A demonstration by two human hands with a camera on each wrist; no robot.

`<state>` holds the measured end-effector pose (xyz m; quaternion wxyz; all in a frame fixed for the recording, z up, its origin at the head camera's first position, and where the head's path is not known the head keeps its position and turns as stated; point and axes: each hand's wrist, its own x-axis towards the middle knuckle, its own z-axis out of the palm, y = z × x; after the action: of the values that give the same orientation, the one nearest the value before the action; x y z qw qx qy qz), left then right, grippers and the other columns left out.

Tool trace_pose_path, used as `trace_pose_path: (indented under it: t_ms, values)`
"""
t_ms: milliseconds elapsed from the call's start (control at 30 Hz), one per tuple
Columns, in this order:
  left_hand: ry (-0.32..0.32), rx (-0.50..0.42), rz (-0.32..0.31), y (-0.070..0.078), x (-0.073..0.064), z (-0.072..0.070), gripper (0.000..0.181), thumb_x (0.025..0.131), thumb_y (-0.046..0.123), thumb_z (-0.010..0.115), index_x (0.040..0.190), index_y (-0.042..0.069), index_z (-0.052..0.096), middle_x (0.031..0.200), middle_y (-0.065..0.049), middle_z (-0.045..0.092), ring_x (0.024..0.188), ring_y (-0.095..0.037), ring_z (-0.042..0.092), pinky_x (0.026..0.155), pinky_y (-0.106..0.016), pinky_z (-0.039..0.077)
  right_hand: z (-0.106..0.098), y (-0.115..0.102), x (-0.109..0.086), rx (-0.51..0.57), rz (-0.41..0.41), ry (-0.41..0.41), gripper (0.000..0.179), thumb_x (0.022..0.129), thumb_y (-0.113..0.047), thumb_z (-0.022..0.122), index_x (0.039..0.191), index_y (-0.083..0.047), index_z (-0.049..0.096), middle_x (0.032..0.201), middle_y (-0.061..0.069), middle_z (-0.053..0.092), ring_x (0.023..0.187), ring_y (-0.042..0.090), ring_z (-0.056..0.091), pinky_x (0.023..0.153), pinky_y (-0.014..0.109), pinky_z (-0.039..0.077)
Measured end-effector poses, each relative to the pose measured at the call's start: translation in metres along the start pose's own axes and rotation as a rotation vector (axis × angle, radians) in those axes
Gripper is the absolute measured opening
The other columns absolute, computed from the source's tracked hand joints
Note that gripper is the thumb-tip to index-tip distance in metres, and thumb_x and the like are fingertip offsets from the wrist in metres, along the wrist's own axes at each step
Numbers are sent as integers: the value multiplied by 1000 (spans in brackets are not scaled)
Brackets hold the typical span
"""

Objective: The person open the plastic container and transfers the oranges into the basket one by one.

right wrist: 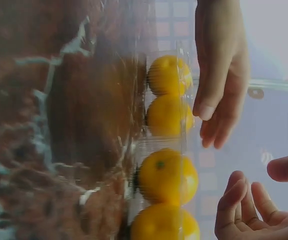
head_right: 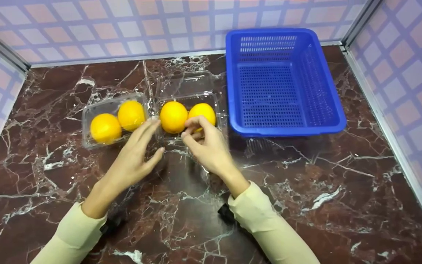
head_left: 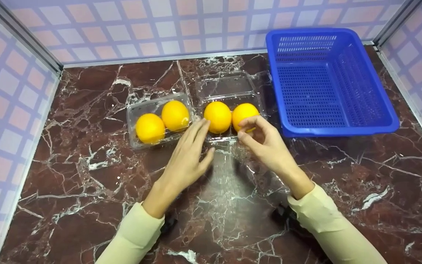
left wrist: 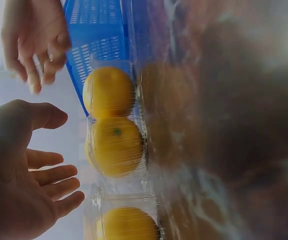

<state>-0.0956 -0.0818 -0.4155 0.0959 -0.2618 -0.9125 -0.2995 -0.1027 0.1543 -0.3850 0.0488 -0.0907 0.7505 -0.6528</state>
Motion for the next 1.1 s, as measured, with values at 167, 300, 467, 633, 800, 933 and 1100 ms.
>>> trace_pose_path:
  t_ms: [167, 300, 467, 633, 800, 933, 1100]
  values:
    - [-66, 47, 56, 1, -9, 1, 72, 99, 14, 71, 160, -5, 38, 167, -29, 34, 157, -44, 30, 129, -59, 27, 7, -11, 10, -69, -97, -12, 27, 99, -1, 67, 125, 6, 63, 117, 18, 67, 103, 27, 67, 85, 31, 61]
    - [-151, 164, 110, 4, -16, -2, 78, 99, 21, 73, 163, -1, 34, 170, -28, 27, 159, -43, 25, 130, -59, 24, 12, -14, 20, -174, -136, -19, 31, 98, -3, 69, 128, 2, 64, 124, 19, 67, 108, 27, 68, 91, 38, 61]
    - [-265, 277, 125, 8, -21, -3, 82, 100, 30, 72, 165, 1, 32, 174, -25, 21, 162, -40, 20, 130, -58, 24, 16, -10, 37, -329, -167, -29, 36, 97, -8, 71, 132, 0, 65, 129, 15, 67, 116, 31, 66, 99, 46, 59]
    - [-316, 324, 133, 8, -24, -2, 81, 100, 30, 72, 165, 1, 33, 175, -23, 19, 162, -39, 18, 130, -58, 25, 19, -9, 52, -528, -163, -69, 45, 96, -15, 75, 138, -4, 64, 138, 14, 64, 126, 32, 57, 109, 47, 49]
    - [-337, 382, 137, 6, -24, -2, 87, 97, 31, 75, 166, 2, 31, 176, -19, 19, 163, -37, 19, 130, -57, 26, 24, -6, 64, -772, -133, -169, 62, 93, -19, 79, 151, -11, 58, 160, 14, 49, 144, 36, 43, 123, 54, 31]
    - [-353, 441, 136, 4, -25, -3, 90, 97, 35, 74, 167, 2, 28, 177, -17, 18, 163, -36, 19, 129, -57, 27, 31, -1, 70, -866, -114, -210, 67, 93, -17, 79, 155, -15, 55, 168, 13, 41, 151, 37, 37, 124, 56, 25]
    - [-352, 484, 138, 2, -26, -1, 91, 97, 36, 75, 167, 3, 28, 177, -16, 17, 163, -34, 19, 128, -55, 30, 36, 6, 74, -940, -148, -176, 68, 91, -14, 81, 155, -17, 56, 165, 11, 46, 146, 35, 47, 123, 55, 21]
